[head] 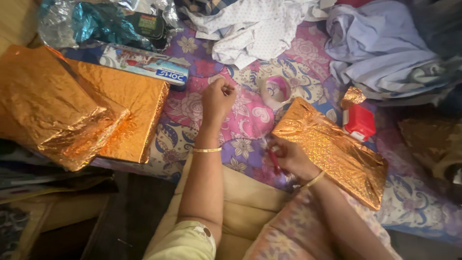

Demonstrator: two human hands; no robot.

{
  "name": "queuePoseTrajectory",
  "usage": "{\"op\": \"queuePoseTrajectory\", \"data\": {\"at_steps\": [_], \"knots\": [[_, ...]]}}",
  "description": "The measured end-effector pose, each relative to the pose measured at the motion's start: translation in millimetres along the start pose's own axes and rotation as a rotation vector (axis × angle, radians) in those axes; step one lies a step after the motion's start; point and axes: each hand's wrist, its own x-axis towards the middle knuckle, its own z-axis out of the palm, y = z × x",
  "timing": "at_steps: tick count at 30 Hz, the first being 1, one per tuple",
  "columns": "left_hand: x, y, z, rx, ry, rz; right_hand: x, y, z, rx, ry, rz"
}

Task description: The person wraps rectangular boxes in shiny gold foil wrapping paper on a bed. They fold the paper around each box, cut paper with scissors, apply tape from a tape roll, and press the paper flat, then begin wrapping another item in blue foil paper.

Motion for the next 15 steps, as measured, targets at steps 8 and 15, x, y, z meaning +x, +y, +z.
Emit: {"op": "queuePoseTrajectory", "data": {"at_steps": [8,15], "knots": [[4,-13,11,-0.101,-0.018,-0.089,29,24,42,0.658,-0.125,0.156],[5,-16,16,-0.1,0.003,-0.136,47,19,39,0.608,-0.101,0.086]]}}
